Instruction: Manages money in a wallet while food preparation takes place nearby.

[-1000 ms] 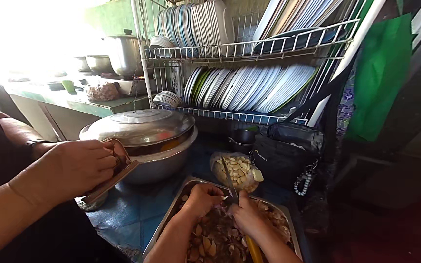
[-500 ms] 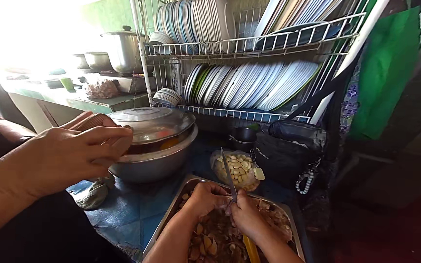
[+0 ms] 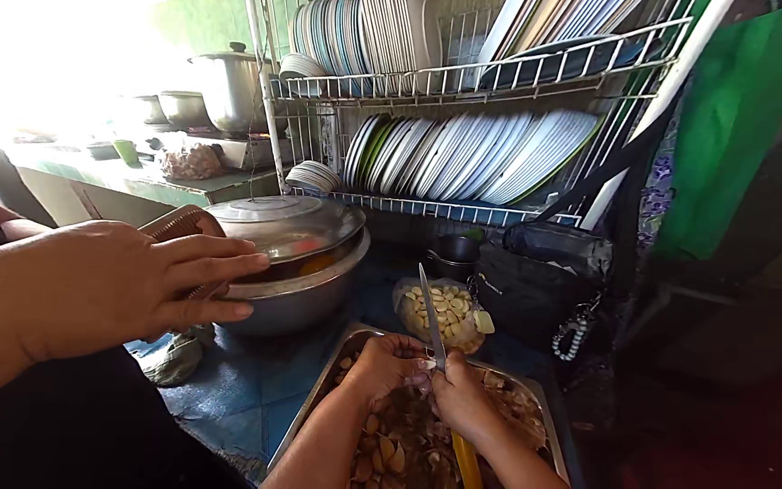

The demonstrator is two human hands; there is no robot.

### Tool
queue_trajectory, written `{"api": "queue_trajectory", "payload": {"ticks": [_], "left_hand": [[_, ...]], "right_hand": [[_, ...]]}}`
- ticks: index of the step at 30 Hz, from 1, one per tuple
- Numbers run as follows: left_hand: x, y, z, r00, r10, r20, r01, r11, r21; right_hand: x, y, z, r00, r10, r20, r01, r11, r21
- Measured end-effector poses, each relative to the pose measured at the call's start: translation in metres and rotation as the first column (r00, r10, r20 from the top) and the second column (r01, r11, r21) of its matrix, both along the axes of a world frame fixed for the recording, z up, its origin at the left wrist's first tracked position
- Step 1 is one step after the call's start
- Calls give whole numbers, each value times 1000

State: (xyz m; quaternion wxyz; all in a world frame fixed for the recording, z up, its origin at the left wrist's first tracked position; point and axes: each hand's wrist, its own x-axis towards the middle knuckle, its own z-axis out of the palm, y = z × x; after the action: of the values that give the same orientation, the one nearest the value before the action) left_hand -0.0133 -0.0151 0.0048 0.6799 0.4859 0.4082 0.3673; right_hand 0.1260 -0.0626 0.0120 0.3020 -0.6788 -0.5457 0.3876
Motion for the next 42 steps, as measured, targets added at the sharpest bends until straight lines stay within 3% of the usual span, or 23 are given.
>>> {"api": "queue_trajectory", "payload": {"ticks": [10,17,20,29,35,42], "left_hand": [[0,0,0,994,-26,105,29,999,-23],[-5,5,-3,991,-119,69,115,992,61],[-4,7,-8,996,-86,19,84,993,87],[0,2,0,999,-18,27,22,990,-142],[-2,1,-1,997,-64,-52,61,997,-56],[-4,4,-2,992,-67,-109,73,996,47]], "right_hand": [[4,0,-1,991,37,-127,-38,999,-6],[5,0,1,990,18,-142,-24,999,-36],[6,2,-2,994,6,-105,-8,1000,-18],[6,3,-6,1000,-1,0,1,1000,5],[3,2,-3,999,29,-18,-30,999,-13],[5,3,0,999,-51,-13,51,998,-25]]}}
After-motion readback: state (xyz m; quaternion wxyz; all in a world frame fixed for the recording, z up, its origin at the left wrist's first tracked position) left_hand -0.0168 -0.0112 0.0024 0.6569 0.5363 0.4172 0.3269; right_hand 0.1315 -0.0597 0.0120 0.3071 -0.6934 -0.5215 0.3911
